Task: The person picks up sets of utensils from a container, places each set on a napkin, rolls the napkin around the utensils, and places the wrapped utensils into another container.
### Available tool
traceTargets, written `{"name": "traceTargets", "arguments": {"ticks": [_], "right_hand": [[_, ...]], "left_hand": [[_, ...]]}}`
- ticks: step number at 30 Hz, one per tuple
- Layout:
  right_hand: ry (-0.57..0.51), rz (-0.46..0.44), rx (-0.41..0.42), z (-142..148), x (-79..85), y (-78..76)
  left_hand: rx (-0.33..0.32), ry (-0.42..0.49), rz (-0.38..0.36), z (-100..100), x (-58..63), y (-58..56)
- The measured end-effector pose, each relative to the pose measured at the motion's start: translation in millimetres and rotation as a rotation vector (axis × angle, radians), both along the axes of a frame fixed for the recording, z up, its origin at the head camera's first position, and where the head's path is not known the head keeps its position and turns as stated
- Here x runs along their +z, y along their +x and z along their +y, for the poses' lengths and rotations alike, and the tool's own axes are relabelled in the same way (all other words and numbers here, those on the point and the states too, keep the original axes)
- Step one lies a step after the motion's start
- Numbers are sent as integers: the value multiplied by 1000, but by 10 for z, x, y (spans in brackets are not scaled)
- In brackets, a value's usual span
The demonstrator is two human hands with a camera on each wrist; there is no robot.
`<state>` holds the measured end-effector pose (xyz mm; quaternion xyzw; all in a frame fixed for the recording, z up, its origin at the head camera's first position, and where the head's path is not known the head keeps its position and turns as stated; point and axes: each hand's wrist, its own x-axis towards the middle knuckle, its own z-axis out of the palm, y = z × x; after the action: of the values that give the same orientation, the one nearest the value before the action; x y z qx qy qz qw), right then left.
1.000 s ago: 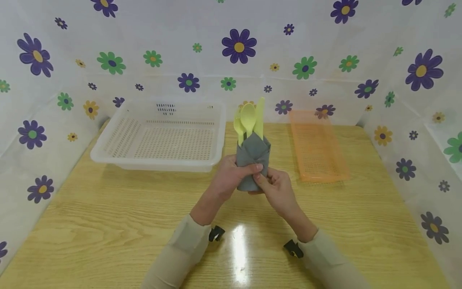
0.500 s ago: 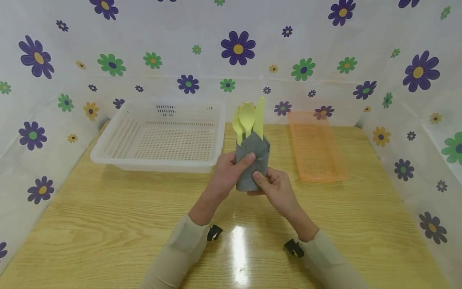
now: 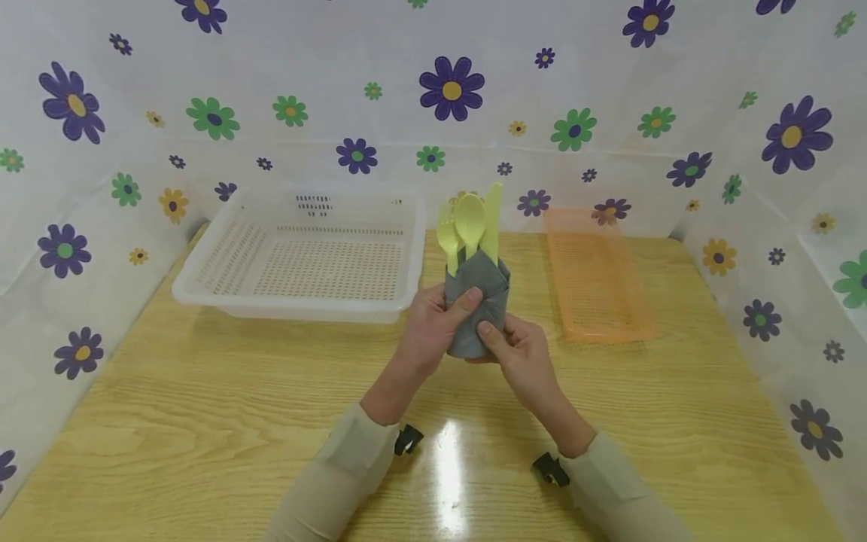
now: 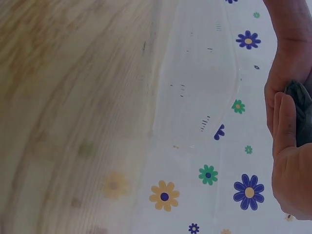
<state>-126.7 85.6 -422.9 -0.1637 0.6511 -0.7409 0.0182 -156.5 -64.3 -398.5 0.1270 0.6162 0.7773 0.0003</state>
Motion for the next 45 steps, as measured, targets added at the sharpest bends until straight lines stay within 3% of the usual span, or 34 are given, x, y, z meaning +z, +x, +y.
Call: {"name": "traceTargets", "arguments": {"ticks": [8,14,22,29,37,42,45], "right_hand": [[-12,5,-26,-43,-15,19],[0,-7,5,-118,23,-1],[104,-149,64,-205,7,-9],[129,-144,159,-174,10,-18],[154,-175,232,-167,60,-29],[217,-181,250,-217,136,-84],[261,-181,245,-266,174,-142]], "left_hand": [[12,-23,8,-33,1,-3],[43,-140,-9,-137,38,-11],[-41,-234,-14,-268,3,9],[-61,-225,-1,-287,-16,34],[-12,-252,14,-396,2,38],[14,-264,-38,-557,84,-11],[61,-285,-80,-678,150,-66]]}}
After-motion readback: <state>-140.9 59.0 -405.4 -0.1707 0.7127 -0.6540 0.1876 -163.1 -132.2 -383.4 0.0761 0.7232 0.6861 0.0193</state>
